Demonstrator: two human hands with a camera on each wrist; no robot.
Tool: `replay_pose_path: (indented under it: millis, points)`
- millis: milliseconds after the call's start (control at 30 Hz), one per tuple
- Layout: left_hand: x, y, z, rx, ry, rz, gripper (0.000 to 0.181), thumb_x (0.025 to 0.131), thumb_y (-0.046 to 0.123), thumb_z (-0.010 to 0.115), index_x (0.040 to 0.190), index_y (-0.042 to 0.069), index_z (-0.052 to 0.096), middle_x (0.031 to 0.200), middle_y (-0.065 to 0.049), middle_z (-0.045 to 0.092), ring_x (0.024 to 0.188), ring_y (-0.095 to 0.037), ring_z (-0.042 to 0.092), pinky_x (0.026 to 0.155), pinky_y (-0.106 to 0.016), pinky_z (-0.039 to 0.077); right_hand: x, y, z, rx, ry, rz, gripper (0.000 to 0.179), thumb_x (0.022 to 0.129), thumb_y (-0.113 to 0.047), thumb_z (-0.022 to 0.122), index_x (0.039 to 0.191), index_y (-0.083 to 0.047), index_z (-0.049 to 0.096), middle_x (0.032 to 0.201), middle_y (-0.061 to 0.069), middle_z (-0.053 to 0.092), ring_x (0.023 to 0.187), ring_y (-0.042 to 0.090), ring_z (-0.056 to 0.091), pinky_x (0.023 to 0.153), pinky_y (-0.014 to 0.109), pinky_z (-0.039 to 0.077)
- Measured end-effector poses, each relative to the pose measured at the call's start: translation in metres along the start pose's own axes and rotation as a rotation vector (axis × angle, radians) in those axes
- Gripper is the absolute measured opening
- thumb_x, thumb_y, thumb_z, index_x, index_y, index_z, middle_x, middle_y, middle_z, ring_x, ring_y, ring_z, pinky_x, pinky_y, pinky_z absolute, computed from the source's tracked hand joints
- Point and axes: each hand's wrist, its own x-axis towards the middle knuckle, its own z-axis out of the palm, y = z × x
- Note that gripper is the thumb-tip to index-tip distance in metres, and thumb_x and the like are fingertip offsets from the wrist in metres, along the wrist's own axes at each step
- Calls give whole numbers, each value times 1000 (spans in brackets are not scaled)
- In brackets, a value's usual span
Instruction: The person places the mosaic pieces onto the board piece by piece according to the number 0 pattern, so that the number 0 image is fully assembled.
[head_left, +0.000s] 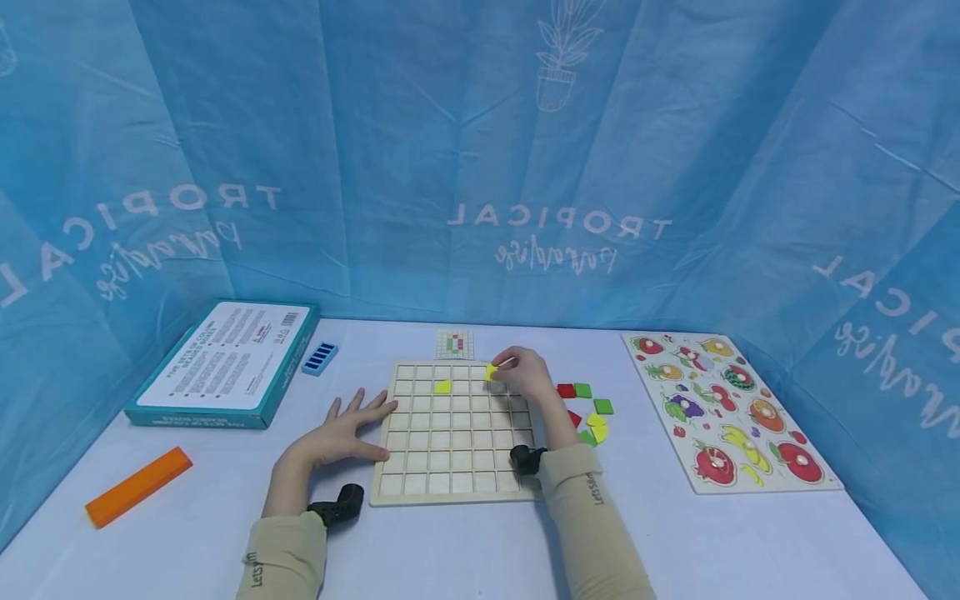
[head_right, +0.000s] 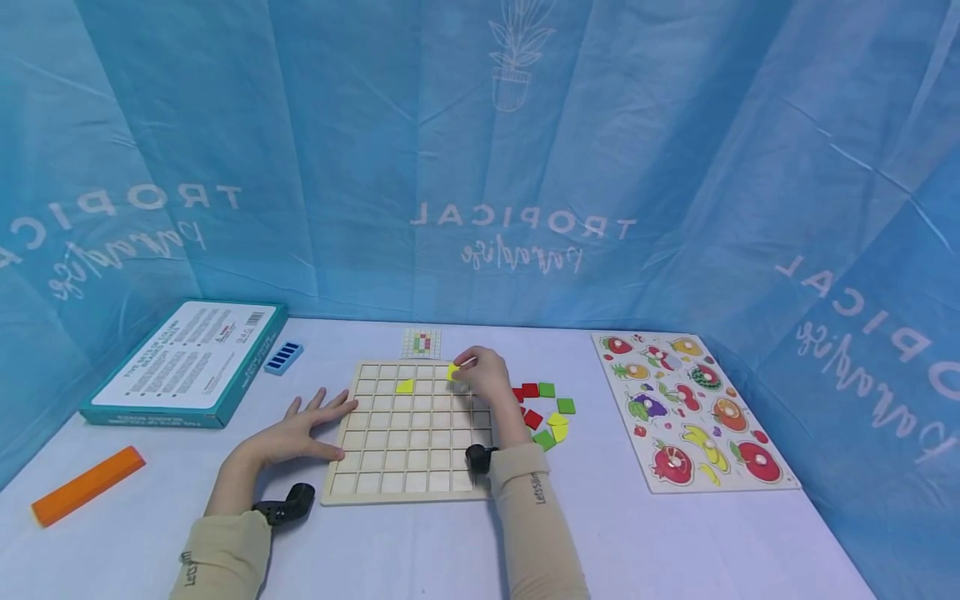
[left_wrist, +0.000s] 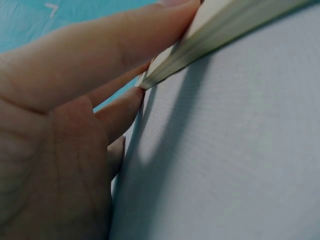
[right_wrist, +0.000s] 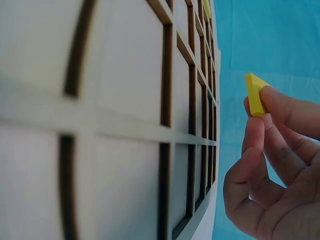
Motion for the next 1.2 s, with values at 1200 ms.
replay_pose_path:
  millis: [1200]
  points:
    - [0, -1, 0, -16, 8, 10, 92, 65, 34, 78, 142, 6, 35, 152, -16, 15, 139, -39, -11, 108, -55, -18, 9, -6, 20, -121, -113, 26, 7, 81, -8, 67, 88, -5, 68, 82, 6, 60, 71, 17, 54, 60, 24, 47]
